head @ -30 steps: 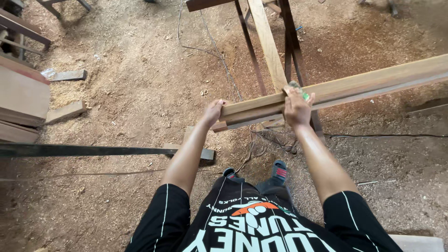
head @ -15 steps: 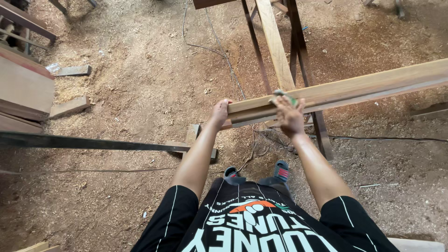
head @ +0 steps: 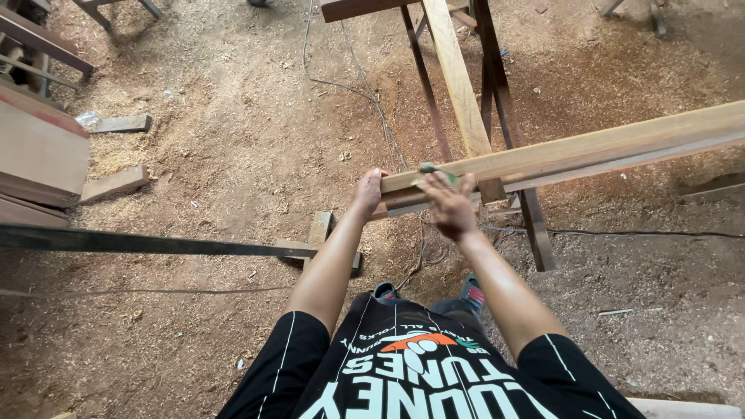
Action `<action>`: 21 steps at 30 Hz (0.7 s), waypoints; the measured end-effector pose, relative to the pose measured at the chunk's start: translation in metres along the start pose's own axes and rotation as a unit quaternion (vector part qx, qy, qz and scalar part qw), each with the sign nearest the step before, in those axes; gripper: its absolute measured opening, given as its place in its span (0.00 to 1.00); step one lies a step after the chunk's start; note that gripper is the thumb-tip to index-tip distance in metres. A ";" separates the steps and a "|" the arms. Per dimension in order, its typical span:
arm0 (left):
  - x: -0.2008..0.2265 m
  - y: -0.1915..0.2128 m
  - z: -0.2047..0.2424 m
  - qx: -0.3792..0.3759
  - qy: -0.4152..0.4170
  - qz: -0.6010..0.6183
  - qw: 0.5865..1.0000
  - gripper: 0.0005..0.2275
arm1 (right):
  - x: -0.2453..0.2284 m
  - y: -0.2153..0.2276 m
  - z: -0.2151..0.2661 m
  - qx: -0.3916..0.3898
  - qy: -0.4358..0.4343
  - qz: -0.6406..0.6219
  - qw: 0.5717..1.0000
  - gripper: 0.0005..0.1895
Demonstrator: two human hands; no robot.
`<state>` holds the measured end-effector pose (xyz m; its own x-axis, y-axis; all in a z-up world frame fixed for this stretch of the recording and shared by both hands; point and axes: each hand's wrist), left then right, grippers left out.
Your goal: The person sands the surfaces and edges of a large wooden frame structure with a small sanding block held in their hand.
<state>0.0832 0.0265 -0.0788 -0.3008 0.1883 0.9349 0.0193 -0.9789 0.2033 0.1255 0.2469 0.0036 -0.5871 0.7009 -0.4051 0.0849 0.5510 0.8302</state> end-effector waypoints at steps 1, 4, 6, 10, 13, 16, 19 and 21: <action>-0.001 0.000 0.001 0.002 -0.007 -0.006 1.000 0.19 | 0.007 0.006 0.002 0.025 -0.001 0.011 1.000 0.16; 0.001 -0.001 0.002 0.010 -0.016 -0.012 1.000 0.18 | 0.019 0.002 -0.013 0.052 -0.133 0.057 0.988 0.15; 0.006 -0.001 0.006 0.014 -0.007 -0.011 1.000 0.18 | 0.009 -0.016 -0.026 0.098 -0.134 0.032 0.986 0.15; 0.015 -0.001 0.015 -0.009 0.046 0.058 0.997 0.18 | -0.033 -0.050 -0.033 0.059 -0.048 -0.045 0.996 0.14; 0.013 -0.003 0.011 -0.018 0.017 0.133 0.991 0.19 | -0.034 -0.047 -0.019 0.030 0.059 -0.029 0.997 0.14; 0.003 -0.005 0.010 -0.008 0.022 0.082 0.996 0.20 | -0.004 -0.015 -0.006 0.025 0.075 0.007 0.997 0.15; -0.010 -0.005 -0.001 0.013 0.002 0.042 0.999 0.19 | 0.016 0.021 -0.003 0.056 -0.020 0.020 0.998 0.16; -0.022 -0.006 -0.011 0.032 -0.021 0.054 0.998 0.19 | 0.019 0.029 -0.017 0.064 -0.088 0.009 0.994 0.16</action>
<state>0.0788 0.0275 -0.1042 -0.2541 0.0857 0.9634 0.1105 -0.9870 0.1169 0.1032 0.2685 0.0266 -0.4356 0.7728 -0.4614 0.2028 0.5837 0.7862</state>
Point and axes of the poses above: each hand's wrist, its own z-axis away from the middle knuckle, its own y-axis out of the back of the hand, x = y × z, and after that the axes turned 4 degrees about -x, right-handed
